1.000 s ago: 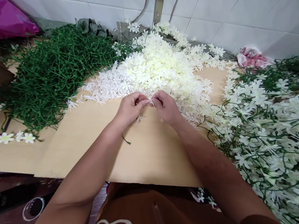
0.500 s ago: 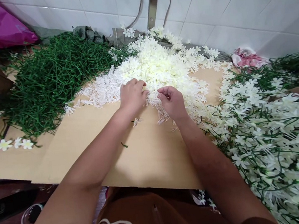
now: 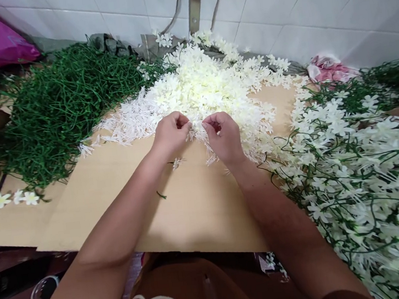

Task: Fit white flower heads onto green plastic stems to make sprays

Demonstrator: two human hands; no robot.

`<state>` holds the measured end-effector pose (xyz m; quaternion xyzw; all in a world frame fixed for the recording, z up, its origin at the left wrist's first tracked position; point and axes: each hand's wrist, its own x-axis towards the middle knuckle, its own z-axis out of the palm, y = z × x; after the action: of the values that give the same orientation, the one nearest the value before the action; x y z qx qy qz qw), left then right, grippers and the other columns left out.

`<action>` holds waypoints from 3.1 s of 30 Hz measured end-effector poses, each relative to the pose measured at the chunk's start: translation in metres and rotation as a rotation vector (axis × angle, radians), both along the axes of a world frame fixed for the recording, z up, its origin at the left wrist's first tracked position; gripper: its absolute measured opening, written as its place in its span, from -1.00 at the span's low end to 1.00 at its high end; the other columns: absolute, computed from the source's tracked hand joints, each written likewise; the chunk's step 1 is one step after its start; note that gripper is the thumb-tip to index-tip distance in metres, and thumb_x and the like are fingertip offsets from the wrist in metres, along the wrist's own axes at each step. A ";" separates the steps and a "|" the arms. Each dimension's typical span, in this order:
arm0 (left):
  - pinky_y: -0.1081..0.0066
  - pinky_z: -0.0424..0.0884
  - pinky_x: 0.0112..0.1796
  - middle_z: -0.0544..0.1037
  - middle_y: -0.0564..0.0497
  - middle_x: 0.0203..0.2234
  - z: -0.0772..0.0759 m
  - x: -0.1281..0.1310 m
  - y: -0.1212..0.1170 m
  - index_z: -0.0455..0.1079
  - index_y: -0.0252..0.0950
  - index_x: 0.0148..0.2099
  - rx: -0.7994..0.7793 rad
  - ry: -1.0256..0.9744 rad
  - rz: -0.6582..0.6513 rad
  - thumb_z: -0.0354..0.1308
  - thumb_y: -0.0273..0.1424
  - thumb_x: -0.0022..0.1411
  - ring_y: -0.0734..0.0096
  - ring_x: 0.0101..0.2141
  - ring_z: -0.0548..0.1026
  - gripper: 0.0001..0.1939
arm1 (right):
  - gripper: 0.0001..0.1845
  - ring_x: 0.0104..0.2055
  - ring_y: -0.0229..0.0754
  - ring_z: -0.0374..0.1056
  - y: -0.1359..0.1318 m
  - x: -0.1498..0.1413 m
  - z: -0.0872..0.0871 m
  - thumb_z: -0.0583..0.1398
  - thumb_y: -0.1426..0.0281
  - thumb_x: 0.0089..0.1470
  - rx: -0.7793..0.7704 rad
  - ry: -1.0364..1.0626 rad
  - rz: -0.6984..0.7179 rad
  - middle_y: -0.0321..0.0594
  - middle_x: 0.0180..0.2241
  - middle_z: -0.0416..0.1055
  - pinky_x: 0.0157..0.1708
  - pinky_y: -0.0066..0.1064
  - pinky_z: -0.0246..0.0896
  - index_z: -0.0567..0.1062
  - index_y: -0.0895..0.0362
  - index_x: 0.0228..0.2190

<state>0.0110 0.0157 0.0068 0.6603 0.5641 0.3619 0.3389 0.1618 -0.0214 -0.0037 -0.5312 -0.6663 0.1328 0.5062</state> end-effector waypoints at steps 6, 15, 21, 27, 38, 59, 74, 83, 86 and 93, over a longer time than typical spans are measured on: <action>0.45 0.15 -0.48 0.33 0.14 -0.62 -0.002 0.006 -0.009 0.21 -0.27 -0.48 -0.054 -0.150 -0.013 0.17 -0.43 -0.04 0.56 -0.55 0.23 -0.85 | -0.83 -0.31 -0.13 0.19 -0.001 0.000 -0.005 0.07 0.42 0.16 0.092 -0.262 -0.058 -0.19 -0.42 0.34 -0.21 -0.22 0.18 0.26 0.06 -0.48; 0.47 0.16 -0.47 0.31 0.16 -0.61 -0.004 0.010 -0.012 0.17 -0.26 -0.50 -0.123 -0.262 -0.054 0.18 -0.47 -0.06 0.59 -0.55 0.22 -0.81 | -0.82 -0.28 -0.10 0.18 -0.002 0.000 -0.010 0.01 0.38 0.21 0.124 -0.373 -0.100 -0.14 -0.39 0.31 -0.21 -0.20 0.14 0.27 0.07 -0.44; 0.48 0.18 -0.46 0.32 0.15 -0.61 -0.001 0.010 -0.011 0.19 -0.28 -0.51 -0.207 -0.356 -0.039 0.19 -0.49 -0.08 0.60 -0.54 0.25 -0.82 | -0.82 -0.26 -0.08 0.19 -0.002 0.000 -0.010 -0.01 0.38 0.23 0.131 -0.393 -0.116 -0.12 -0.38 0.31 -0.19 -0.18 0.16 0.27 0.08 -0.43; 0.50 0.17 -0.48 0.28 0.15 -0.63 0.000 0.009 -0.013 0.17 -0.27 -0.52 -0.287 -0.384 -0.070 0.19 -0.47 -0.11 0.60 -0.56 0.22 -0.81 | -0.85 -0.14 0.00 0.21 -0.001 -0.005 -0.012 -0.01 0.43 0.20 0.064 -0.355 -0.048 -0.07 -0.30 0.29 -0.06 -0.07 0.15 0.30 0.09 -0.40; 0.45 0.27 -0.40 0.35 0.12 -0.58 -0.002 -0.001 -0.012 0.24 -0.27 -0.44 -0.273 -0.414 -0.283 0.31 -0.31 -0.11 0.53 -0.49 0.34 -0.71 | -0.90 -0.24 -0.16 0.34 0.002 0.002 -0.016 0.04 0.39 0.17 -0.053 -0.114 0.088 -0.17 -0.33 0.40 -0.18 -0.26 0.29 0.24 0.06 -0.40; 0.46 0.22 -0.41 0.38 0.09 -0.54 -0.004 -0.009 -0.006 0.29 -0.31 -0.43 -0.158 -0.225 -0.262 0.22 -0.35 0.02 0.53 -0.47 0.30 -0.83 | -0.88 -0.41 -0.28 0.19 0.006 0.011 -0.015 0.06 0.47 0.13 0.106 -0.063 0.049 -0.32 -0.47 0.23 -0.34 -0.37 0.19 0.20 0.07 -0.43; 0.46 0.24 -0.40 0.34 0.14 -0.57 -0.004 0.010 -0.011 0.30 -0.31 -0.44 -0.009 -0.226 -0.068 0.15 -0.53 0.06 0.58 -0.51 0.27 -0.91 | -0.87 -0.38 -0.23 0.24 0.005 0.008 -0.018 0.08 0.43 0.17 0.192 -0.216 0.034 -0.28 -0.45 0.30 -0.35 -0.36 0.22 0.23 0.06 -0.42; 0.45 0.25 -0.40 0.40 0.12 -0.56 -0.011 0.010 -0.011 0.33 -0.31 -0.43 -0.017 -0.210 -0.051 0.17 -0.52 0.06 0.56 -0.50 0.31 -0.93 | -0.86 -0.35 -0.19 0.25 0.003 0.005 -0.021 0.04 0.41 0.22 0.256 -0.393 -0.092 -0.20 -0.41 0.34 -0.33 -0.33 0.22 0.24 0.07 -0.42; 0.45 0.25 -0.39 0.41 0.11 -0.55 -0.011 0.010 -0.011 0.34 -0.31 -0.42 -0.016 -0.192 -0.048 0.17 -0.51 0.06 0.55 -0.49 0.32 -0.94 | -0.87 -0.34 -0.18 0.25 0.001 0.005 -0.020 0.02 0.42 0.22 0.201 -0.405 -0.093 -0.19 -0.39 0.33 -0.34 -0.33 0.21 0.24 0.08 -0.40; 0.41 0.28 -0.34 0.45 0.08 -0.50 -0.010 0.011 -0.013 0.34 -0.32 -0.42 0.028 -0.118 -0.069 0.16 -0.50 0.06 0.49 -0.42 0.38 -0.95 | -0.90 -0.35 -0.17 0.24 -0.001 -0.003 -0.022 0.03 0.48 0.16 0.133 -0.403 -0.101 -0.14 -0.36 0.34 -0.33 -0.31 0.23 0.25 0.09 -0.41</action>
<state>0.0217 0.0022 -0.0032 0.6616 0.5150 0.3959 0.3746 0.1590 -0.0220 -0.0256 -0.5450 -0.7339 -0.0459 0.4028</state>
